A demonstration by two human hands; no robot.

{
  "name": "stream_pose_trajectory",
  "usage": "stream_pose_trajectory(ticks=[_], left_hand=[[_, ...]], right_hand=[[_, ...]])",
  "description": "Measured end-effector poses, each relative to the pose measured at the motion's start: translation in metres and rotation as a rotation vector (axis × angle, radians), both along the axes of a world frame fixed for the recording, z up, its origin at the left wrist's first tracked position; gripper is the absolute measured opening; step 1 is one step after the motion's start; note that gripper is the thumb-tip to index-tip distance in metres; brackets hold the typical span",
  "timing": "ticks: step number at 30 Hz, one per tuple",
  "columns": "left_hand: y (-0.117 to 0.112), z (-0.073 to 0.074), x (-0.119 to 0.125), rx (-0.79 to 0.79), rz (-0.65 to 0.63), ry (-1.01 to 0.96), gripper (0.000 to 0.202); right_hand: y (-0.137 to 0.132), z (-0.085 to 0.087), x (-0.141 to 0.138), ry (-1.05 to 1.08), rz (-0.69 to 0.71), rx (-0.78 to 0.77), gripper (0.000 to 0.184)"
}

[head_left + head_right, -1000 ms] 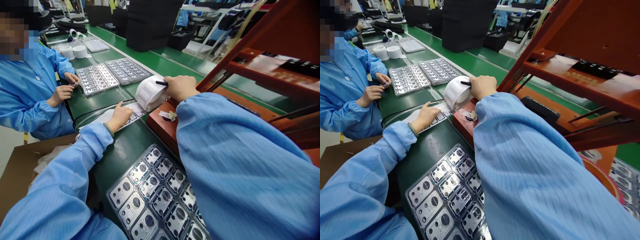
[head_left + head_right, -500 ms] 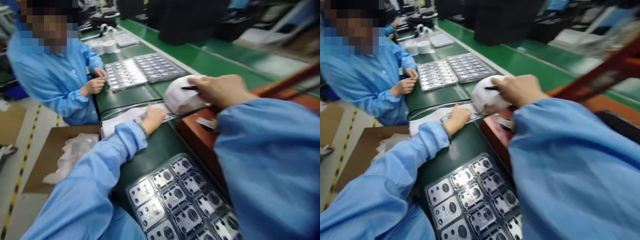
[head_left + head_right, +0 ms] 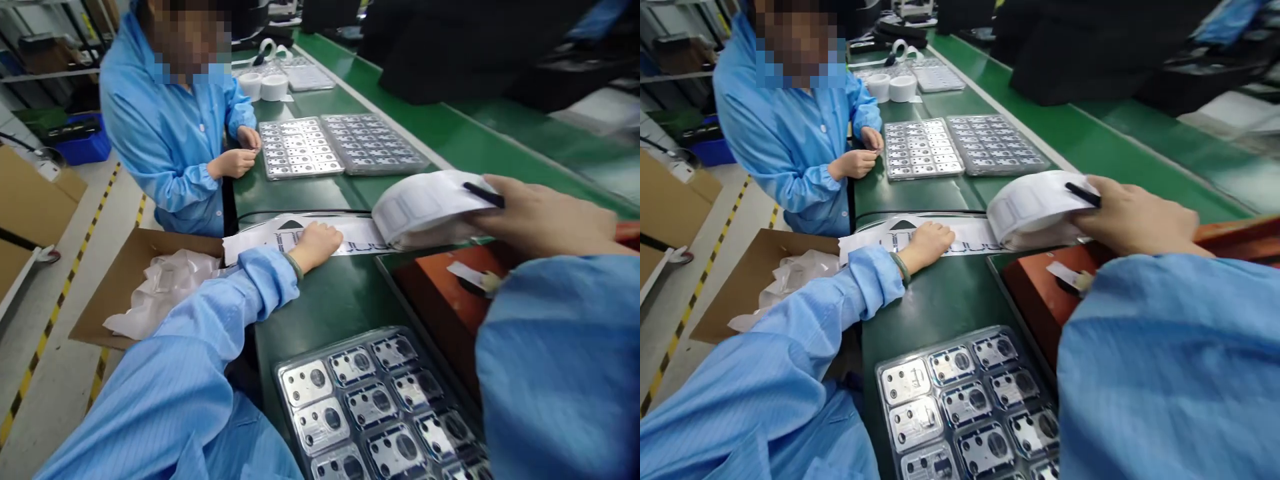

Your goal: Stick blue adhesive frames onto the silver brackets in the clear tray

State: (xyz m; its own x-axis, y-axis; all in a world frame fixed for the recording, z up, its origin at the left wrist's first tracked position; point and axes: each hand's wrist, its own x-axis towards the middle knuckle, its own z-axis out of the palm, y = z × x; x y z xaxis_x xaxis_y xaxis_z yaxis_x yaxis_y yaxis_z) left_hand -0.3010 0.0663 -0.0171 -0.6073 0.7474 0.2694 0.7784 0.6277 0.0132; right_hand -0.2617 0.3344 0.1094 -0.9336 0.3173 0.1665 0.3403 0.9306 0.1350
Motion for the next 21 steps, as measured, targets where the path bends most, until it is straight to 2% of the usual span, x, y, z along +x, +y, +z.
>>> stream_pose_trajectory(ticks=[2, 5, 10, 14, 17, 21], left_hand=[[0.009, 0.005, 0.002, 0.016, 0.005, 0.010, 0.024], [0.024, 0.011, 0.004, 0.036, -0.011, 0.016, 0.026], [0.040, 0.018, 0.004, 0.065, 0.011, -0.025, 0.020], [0.047, 0.024, -0.002, 0.120, 0.119, -0.073, 0.031], [0.055, 0.028, -0.009, 0.117, 0.209, -0.128, 0.033], [0.068, 0.029, -0.016, 0.076, 0.251, -0.189, 0.031]], right_hand=[[-0.017, 0.012, 0.011, -0.040, -0.007, -0.007, 0.071], [-0.030, 0.019, 0.017, -0.062, 0.067, 0.027, 0.066], [-0.026, 0.014, 0.011, -0.155, 0.088, 0.023, 0.062], [-0.019, 0.022, 0.011, -0.181, 0.097, -0.010, 0.062], [-0.015, 0.035, 0.017, -0.100, 0.111, 0.009, 0.060], [-0.020, 0.043, 0.018, 0.098, 0.163, 0.022, 0.047]])
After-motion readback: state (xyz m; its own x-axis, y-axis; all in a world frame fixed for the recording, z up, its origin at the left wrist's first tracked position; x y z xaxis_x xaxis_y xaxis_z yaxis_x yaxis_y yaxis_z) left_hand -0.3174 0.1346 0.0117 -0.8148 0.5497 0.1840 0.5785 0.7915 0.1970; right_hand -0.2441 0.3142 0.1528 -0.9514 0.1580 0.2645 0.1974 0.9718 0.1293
